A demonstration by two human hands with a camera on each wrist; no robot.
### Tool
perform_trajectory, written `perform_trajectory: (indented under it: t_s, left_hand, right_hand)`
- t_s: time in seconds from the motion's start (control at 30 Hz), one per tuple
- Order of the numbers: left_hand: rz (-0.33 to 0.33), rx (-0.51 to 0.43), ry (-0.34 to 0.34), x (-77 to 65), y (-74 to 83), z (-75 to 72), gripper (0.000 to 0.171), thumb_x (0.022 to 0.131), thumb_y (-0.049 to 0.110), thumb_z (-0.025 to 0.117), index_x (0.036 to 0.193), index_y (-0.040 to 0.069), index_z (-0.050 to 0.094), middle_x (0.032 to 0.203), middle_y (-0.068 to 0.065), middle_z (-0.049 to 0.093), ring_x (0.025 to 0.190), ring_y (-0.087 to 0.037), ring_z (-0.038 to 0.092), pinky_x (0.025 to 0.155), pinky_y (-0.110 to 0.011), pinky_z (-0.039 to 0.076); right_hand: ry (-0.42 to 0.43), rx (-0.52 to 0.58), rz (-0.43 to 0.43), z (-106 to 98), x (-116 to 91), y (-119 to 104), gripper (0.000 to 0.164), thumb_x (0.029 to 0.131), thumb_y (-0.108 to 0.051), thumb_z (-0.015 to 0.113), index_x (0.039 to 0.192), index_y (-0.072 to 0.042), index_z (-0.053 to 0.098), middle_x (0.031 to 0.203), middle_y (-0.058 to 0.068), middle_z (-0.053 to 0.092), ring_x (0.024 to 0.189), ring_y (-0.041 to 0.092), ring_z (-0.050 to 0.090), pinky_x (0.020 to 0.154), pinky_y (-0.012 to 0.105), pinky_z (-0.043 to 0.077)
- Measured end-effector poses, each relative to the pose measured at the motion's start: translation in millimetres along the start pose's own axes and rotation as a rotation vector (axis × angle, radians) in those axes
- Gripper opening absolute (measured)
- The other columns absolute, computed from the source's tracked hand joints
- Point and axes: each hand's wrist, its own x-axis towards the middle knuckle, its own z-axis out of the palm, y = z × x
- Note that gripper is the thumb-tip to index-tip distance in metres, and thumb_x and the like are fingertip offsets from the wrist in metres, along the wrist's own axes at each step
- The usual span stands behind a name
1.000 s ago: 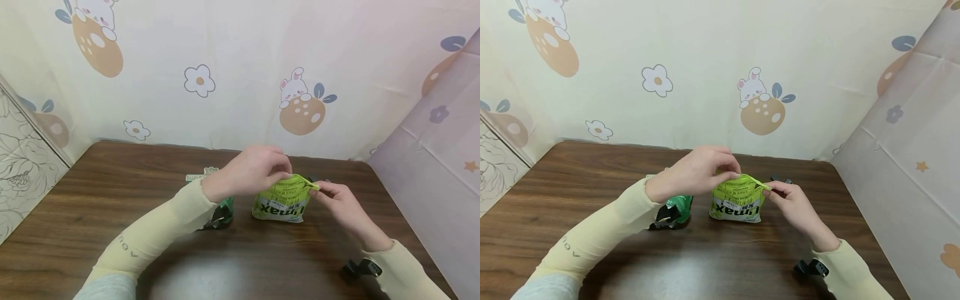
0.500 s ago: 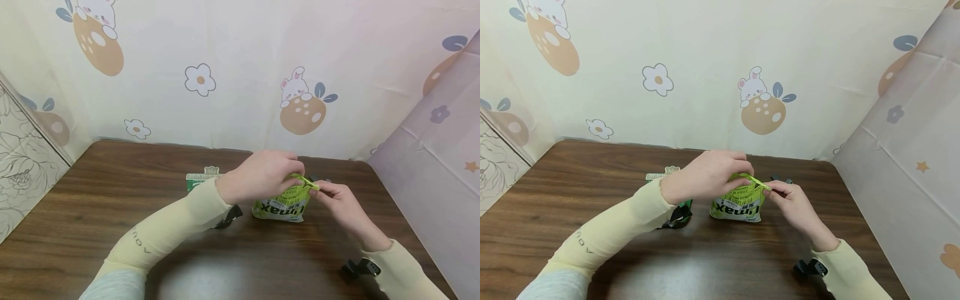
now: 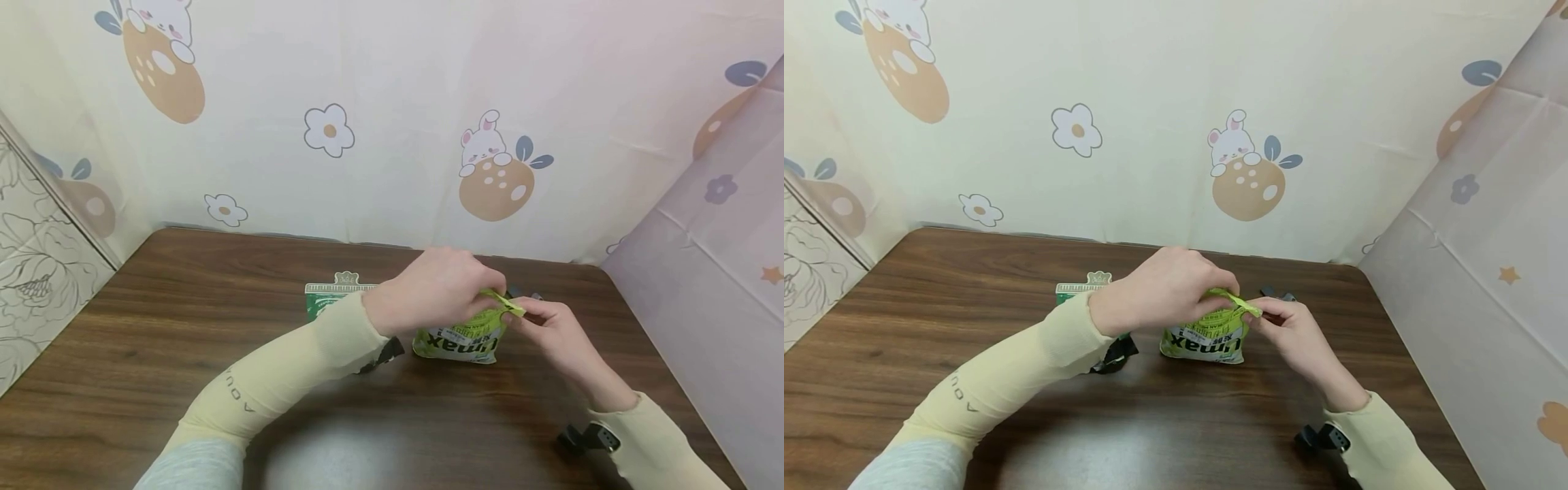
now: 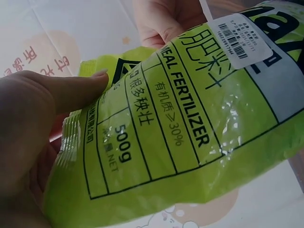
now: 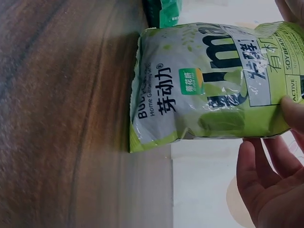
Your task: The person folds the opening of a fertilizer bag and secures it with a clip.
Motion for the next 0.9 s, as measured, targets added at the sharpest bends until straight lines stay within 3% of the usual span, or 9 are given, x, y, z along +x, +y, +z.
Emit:
perform_trajectory:
  t_s: [0.33,0.57,0.67,0.8,0.9]
  left_hand:
    - [0.038,-0.011,0.0,0.2,-1.3,1.8,0.03,0.098,0.017,0.055,0.115,0.029,0.076,0.096,0.015,0.071,0.066,0.0,0.055,0.052,-0.019,0.042]
    - [0.032,-0.034,-0.016,0.4,-2.8,3.0,0.034,0.096,0.014,0.054,0.115,0.031,0.077,0.101,0.017,0.072,0.063,-0.003,0.053,0.049,-0.022,0.039]
    - [0.028,-0.05,-0.02,0.4,-3.5,3.9,0.034,0.096,0.013,0.054,0.112,0.03,0.078,0.101,0.017,0.071,0.064,-0.002,0.053,0.051,-0.021,0.04]
    - [0.027,-0.065,-0.014,0.0,-4.1,4.6,0.034,0.094,0.012,0.054,0.11,0.03,0.078,0.096,0.017,0.071,0.063,-0.002,0.052,0.05,-0.021,0.039]
    - [0.026,-0.067,-0.008,-0.8,-4.1,4.7,0.032,0.092,0.014,0.055,0.109,0.03,0.078,0.094,0.018,0.069,0.063,-0.002,0.051,0.05,-0.021,0.039]
  right_hand:
    - [-0.006,-0.015,-0.026,4.6,0.1,3.6,0.025,0.1,-0.016,0.062,0.121,-0.005,0.072,0.116,-0.006,0.07,0.105,0.007,0.061,0.082,0.025,0.051]
    - [-0.021,0.003,-0.008,4.0,-1.4,1.6,0.027,0.099,-0.014,0.064,0.122,-0.003,0.07,0.117,-0.011,0.068,0.105,0.004,0.061,0.082,0.024,0.052]
    - [-0.045,0.081,-0.024,2.0,-3.1,2.6,0.027,0.099,-0.01,0.062,0.125,-0.004,0.068,0.117,-0.014,0.067,0.105,0.004,0.061,0.083,0.023,0.051]
    - [-0.117,0.286,-0.111,-2.3,-4.1,5.6,0.033,0.102,-0.001,0.046,0.129,-0.005,0.065,0.124,-0.008,0.066,0.11,0.009,0.06,0.09,0.024,0.047]
    - [-0.134,0.382,-0.126,-3.9,-3.0,6.1,0.037,0.105,-0.002,0.038,0.126,-0.01,0.068,0.124,-0.006,0.066,0.111,0.01,0.059,0.092,0.024,0.045]
